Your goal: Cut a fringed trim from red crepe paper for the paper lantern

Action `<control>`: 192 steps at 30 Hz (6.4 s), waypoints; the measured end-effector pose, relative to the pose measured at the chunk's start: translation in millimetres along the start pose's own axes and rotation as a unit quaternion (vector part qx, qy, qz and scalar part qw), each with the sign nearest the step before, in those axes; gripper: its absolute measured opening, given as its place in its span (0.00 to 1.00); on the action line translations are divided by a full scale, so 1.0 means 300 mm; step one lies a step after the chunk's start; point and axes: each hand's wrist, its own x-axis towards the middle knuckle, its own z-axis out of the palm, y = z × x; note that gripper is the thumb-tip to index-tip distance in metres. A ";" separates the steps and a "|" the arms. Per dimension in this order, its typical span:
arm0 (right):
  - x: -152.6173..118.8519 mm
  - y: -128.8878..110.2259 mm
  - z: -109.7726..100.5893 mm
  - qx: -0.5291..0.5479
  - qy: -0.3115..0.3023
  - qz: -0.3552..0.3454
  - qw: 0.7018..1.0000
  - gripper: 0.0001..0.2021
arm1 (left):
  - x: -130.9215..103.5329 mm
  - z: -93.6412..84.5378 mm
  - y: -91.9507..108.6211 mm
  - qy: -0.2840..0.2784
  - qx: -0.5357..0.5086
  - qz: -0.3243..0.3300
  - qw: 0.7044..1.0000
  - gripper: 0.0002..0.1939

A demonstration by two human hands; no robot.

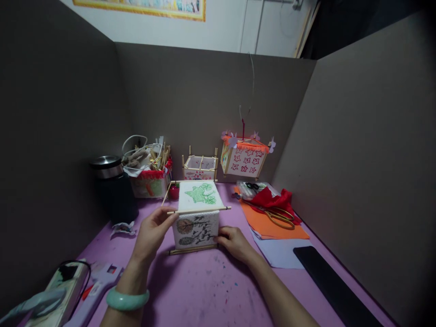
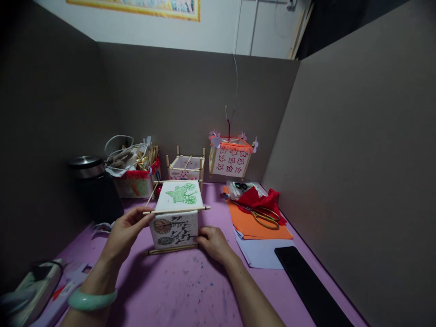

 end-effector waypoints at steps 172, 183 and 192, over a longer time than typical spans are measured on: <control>0.163 -0.388 -0.178 -0.470 -0.057 -0.149 0.868 0.11 | -0.096 0.108 0.075 -0.156 0.422 0.310 0.838 0.08; 0.036 -0.260 -0.204 -0.176 0.272 -0.223 0.920 0.09 | -0.105 0.152 0.064 -0.138 0.410 0.294 0.852 0.08; 0.018 -0.128 -0.078 -0.163 0.207 -0.137 0.955 0.10 | -0.058 0.165 0.141 -0.156 0.445 0.359 0.805 0.13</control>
